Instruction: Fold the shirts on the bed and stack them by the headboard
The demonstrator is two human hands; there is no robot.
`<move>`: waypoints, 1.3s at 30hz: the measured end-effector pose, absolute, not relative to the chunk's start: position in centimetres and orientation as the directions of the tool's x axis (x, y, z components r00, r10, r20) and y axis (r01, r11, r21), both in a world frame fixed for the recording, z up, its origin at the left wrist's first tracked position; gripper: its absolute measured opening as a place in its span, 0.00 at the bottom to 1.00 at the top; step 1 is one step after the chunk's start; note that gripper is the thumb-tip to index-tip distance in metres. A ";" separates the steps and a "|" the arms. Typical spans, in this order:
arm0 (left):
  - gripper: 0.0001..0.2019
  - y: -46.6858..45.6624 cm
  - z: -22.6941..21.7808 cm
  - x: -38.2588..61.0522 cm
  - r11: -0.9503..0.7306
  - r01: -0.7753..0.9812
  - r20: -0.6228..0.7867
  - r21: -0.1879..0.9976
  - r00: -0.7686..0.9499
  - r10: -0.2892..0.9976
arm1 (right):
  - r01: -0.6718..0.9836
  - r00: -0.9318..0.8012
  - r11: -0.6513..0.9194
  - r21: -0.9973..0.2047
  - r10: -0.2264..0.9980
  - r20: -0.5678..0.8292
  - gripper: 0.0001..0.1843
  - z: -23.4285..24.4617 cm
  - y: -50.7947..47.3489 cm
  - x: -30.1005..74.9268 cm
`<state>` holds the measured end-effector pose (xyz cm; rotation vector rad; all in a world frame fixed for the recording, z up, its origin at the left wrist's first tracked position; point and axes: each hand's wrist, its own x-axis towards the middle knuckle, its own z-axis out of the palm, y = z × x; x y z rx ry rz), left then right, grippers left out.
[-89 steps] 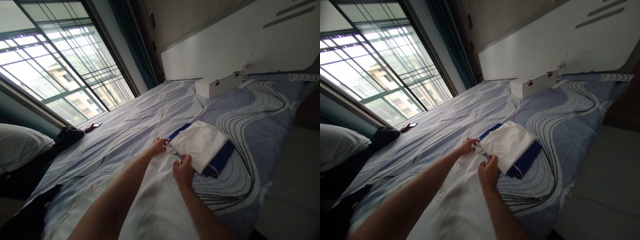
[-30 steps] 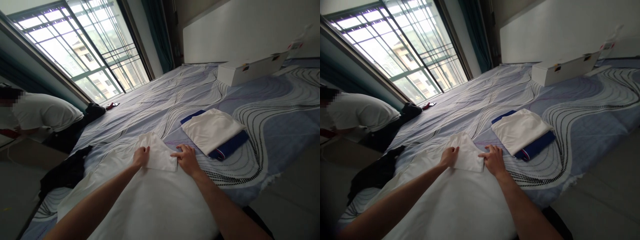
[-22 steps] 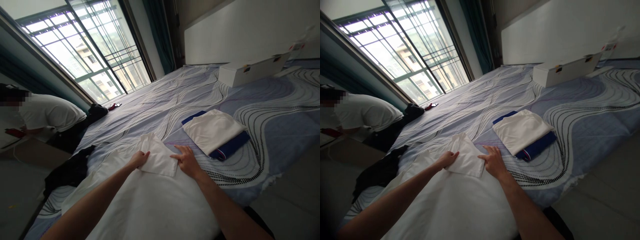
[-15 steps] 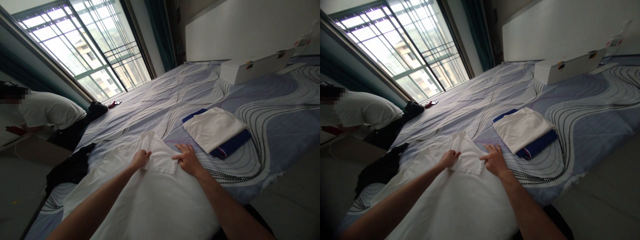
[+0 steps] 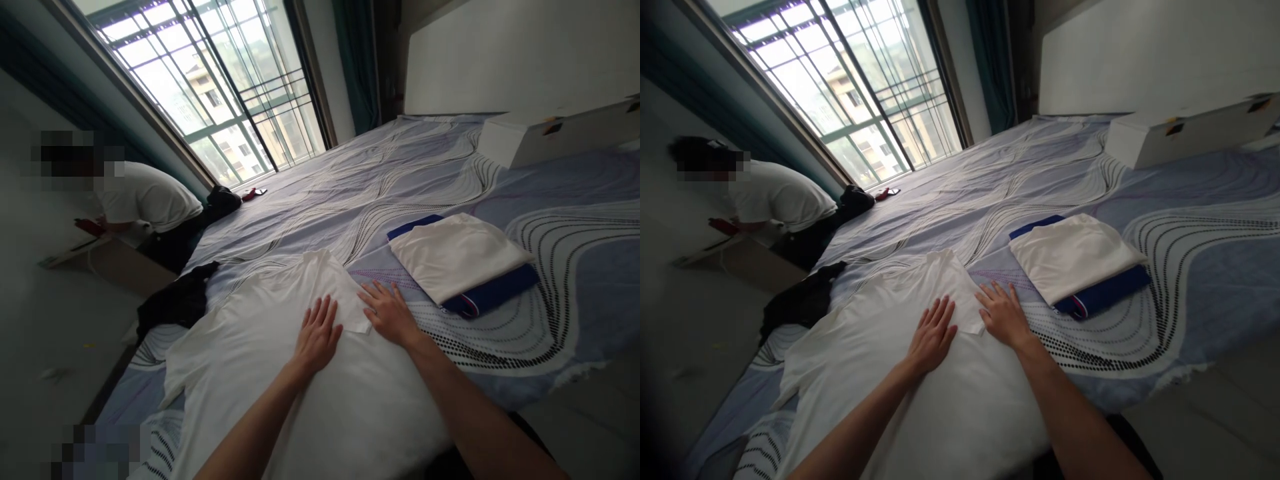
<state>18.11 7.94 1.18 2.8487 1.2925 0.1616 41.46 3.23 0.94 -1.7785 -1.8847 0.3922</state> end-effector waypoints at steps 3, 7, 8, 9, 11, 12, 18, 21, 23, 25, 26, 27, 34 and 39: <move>0.30 7.7 1.4 14.8 -0.554 0.831 0.079 0.045 0.550 0.832 | 0.856 -0.001 0.082 -0.510 0.987 0.158 0.26 0.6 3.4 41.5; 0.30 7.7 1.6 6.8 -0.289 0.957 0.043 0.012 0.288 0.957 | 0.881 -0.001 0.084 -0.466 0.985 0.175 0.26 0.1 3.4 41.5; 0.30 7.7 1.7 4.2 -0.207 0.978 0.037 -0.001 0.207 0.978 | 0.887 -0.002 0.087 -0.453 0.983 0.185 0.26 0.0 3.4 41.5; 0.30 7.6 1.7 1.5 -0.124 0.992 0.035 -0.014 0.125 0.992 | 0.894 -0.003 0.089 -0.440 0.981 0.194 0.26 -0.2 3.4 41.4; 0.30 7.3 2.0 -3.9 0.024 0.999 0.042 -0.034 -0.023 0.999 | 0.905 -0.005 0.092 -0.414 0.978 0.208 0.26 -0.6 3.4 41.4; 0.30 7.1 2.2 -6.5 0.091 0.995 0.045 -0.030 -0.089 0.995 | 0.911 -0.003 0.092 -0.402 0.977 0.215 0.26 -0.8 3.4 41.4; 0.35 6.1 3.3 -15.9 0.439 0.867 0.106 0.235 -0.472 0.875 | 0.941 0.021 0.070 -0.330 0.964 0.265 0.26 -2.2 3.6 41.4; 0.37 8.1 3.8 -16.8 0.524 0.788 0.105 0.324 -0.581 0.807 | 0.950 0.020 0.068 -0.306 0.961 0.276 0.26 -2.6 3.8 41.4; 0.36 10.5 4.2 -16.8 0.561 0.736 0.077 0.379 -0.629 0.773 | 0.953 0.024 0.063 -0.297 0.959 0.281 0.26 -2.7 3.9 41.5; 0.30 12.9 4.7 -16.8 0.567 0.703 0.041 0.429 -0.642 0.766 | 0.954 0.030 0.058 -0.293 0.957 0.288 0.26 -2.7 3.9 41.6; 0.25 13.9 4.9 -16.9 0.562 0.691 0.025 0.454 -0.641 0.767 | 0.955 0.030 0.058 -0.290 0.956 0.291 0.26 -2.6 4.0 41.6; 0.21 14.7 5.0 -17.0 0.559 0.678 0.014 0.477 -0.642 0.767 | 0.956 0.027 0.061 -0.287 0.956 0.293 0.26 -2.6 4.0 41.7; 0.26 15.0 4.5 -18.5 0.586 0.615 -0.022 0.527 -0.680 0.733 | 0.962 0.011 0.065 -0.264 0.961 0.277 0.27 -2.5 4.1 41.9; 0.15 15.1 4.7 -18.3 0.520 0.665 -0.037 0.536 -0.597 0.802 | 0.965 0.030 0.037 -0.260 0.968 0.250 0.27 -1.4 3.8 41.2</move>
